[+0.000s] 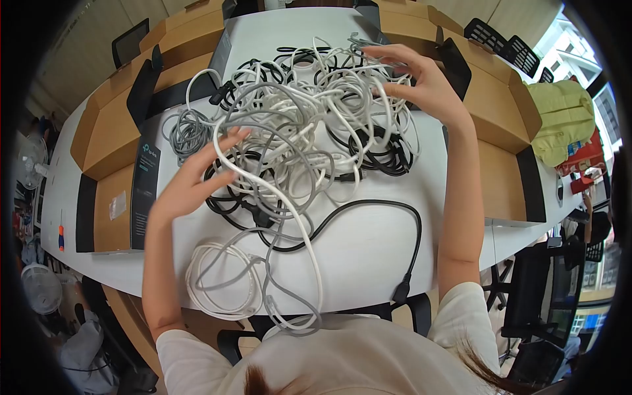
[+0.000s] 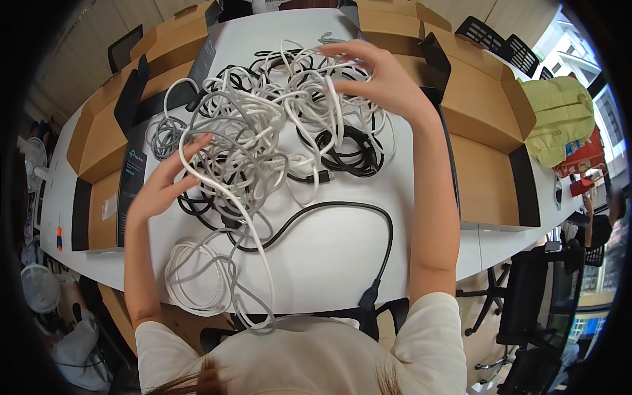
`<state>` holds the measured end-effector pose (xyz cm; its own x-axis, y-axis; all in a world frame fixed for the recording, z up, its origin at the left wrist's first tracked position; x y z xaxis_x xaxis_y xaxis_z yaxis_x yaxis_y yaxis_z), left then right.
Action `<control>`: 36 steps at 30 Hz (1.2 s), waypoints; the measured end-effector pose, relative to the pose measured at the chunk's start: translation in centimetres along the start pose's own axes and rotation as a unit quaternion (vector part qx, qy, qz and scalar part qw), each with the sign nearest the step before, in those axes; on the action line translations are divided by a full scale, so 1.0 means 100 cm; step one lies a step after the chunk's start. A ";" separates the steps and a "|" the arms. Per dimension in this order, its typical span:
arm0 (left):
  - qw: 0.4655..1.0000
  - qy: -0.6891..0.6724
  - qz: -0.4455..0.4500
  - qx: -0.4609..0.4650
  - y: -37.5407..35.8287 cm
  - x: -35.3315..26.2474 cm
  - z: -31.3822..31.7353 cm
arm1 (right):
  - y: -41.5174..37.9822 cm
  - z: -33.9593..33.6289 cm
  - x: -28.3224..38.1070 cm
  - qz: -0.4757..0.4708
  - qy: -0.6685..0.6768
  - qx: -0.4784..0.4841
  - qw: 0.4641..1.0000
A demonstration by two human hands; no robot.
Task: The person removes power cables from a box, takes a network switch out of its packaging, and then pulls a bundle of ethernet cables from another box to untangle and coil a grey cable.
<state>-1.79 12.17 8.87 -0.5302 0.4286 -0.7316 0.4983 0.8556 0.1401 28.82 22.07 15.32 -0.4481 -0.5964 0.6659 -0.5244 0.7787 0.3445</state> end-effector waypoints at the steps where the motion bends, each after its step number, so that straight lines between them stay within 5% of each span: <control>1: 1.000 0.009 -0.007 0.014 -0.010 -0.006 -0.008 | -0.001 -0.009 -0.009 -0.011 -0.116 -0.050 0.992; 3: 0.998 0.029 -0.021 0.046 -0.027 -0.015 -0.016 | -0.004 -0.011 -0.040 -0.031 -0.339 -0.149 0.928; 8: 0.988 0.072 -0.041 -0.127 -0.040 -0.023 -0.048 | 0.004 0.029 -0.086 0.139 -0.274 -0.034 0.951; 11: 0.976 0.072 0.013 -0.207 -0.019 -0.026 -0.065 | 0.002 0.037 -0.081 0.116 -0.362 -0.013 0.925; 15: 0.950 0.179 0.074 -0.244 0.045 -0.016 -0.087 | 0.004 0.024 -0.076 0.108 -0.226 0.061 0.966; 17: 0.951 0.156 0.090 -0.250 0.087 0.008 -0.094 | 0.003 0.006 -0.076 0.066 -0.182 -0.024 0.981; 21: 0.967 0.223 0.068 -0.104 0.170 0.065 -0.086 | -0.007 -0.036 -0.046 0.047 -0.078 -0.131 0.987; 23: 0.961 0.266 -0.064 0.041 0.194 0.099 -0.065 | -0.014 -0.050 -0.032 0.088 -0.149 -0.113 0.978; 25: 0.921 0.363 0.045 0.136 0.205 0.107 -0.043 | -0.021 -0.057 -0.032 0.124 -0.221 -0.130 0.959; 27: 0.885 0.378 -0.117 0.245 0.208 0.124 -0.022 | -0.028 -0.057 -0.030 0.160 -0.246 -0.127 0.948; 30: 0.879 0.420 -0.120 0.191 0.215 0.134 -0.027 | -0.027 -0.041 -0.025 0.184 -0.279 -0.085 0.939; 34: 0.909 0.397 -0.095 0.081 0.209 0.132 -0.040 | -0.019 -0.029 -0.002 0.071 -0.280 -0.155 0.945; 36: 0.928 0.371 -0.034 0.009 0.194 0.106 -0.052 | -0.011 -0.013 0.004 0.013 -0.246 -0.097 0.964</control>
<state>-1.32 34.83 7.32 -0.8842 0.4606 -0.0771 0.4534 0.8863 0.0943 30.13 21.22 16.09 -0.7735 -0.5591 0.2984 -0.3847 0.7884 0.4800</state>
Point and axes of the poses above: each hand's wrist, its own y-axis towards the middle knuckle, its own z-axis out of the palm, x = y × z, the point moved 7 cm from there along y, towards the middle knuckle, and after that the axes turned 2 degrees about x, right-handed, at the moved point
